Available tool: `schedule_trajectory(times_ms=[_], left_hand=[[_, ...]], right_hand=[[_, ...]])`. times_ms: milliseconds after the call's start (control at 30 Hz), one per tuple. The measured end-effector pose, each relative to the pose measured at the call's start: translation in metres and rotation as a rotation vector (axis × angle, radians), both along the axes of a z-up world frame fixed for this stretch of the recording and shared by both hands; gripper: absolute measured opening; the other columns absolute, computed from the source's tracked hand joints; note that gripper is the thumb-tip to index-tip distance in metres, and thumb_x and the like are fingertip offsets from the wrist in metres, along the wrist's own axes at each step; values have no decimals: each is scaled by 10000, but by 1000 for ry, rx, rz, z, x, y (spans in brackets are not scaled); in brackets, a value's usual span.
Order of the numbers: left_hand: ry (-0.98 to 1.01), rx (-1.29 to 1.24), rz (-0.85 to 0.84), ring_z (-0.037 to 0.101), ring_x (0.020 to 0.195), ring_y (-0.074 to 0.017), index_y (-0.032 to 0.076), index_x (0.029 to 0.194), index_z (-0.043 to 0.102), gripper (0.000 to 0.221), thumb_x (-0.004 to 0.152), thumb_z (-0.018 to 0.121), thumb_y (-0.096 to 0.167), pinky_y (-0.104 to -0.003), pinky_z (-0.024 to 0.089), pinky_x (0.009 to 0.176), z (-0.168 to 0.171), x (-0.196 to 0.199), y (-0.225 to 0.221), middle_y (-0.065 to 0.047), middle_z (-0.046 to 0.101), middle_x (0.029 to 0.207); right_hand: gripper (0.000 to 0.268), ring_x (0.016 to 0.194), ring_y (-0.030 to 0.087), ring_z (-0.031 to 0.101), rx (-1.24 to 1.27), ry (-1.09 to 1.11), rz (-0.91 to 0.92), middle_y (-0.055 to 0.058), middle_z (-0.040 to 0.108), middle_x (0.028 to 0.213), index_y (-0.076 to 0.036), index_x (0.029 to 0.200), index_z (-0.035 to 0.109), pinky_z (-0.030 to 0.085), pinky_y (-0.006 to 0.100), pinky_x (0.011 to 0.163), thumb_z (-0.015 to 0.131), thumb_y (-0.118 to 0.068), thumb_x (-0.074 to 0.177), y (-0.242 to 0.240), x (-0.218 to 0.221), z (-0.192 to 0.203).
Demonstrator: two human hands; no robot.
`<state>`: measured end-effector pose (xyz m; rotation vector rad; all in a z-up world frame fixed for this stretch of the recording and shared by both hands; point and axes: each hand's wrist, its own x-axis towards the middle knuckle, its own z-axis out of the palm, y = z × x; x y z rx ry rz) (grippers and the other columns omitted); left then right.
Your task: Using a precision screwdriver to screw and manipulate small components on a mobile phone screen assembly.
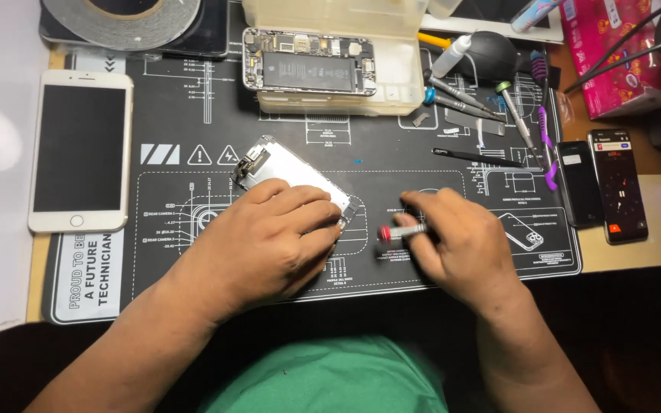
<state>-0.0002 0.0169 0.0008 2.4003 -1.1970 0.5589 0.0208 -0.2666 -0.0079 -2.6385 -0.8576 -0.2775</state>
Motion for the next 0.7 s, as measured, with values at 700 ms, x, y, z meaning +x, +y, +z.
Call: schedule_trajectory(times_ms=[700], left_hand=[[122, -93, -13, 631, 876, -272, 112, 1078, 694, 193, 902, 657, 182, -400, 471, 760, -7, -2, 2, -42, 674, 1035]], right_hand=[[274, 762, 262, 691, -330, 312, -337, 92, 755, 817, -253, 1153, 759, 489, 376, 718, 630, -209, 916, -29, 112, 94]])
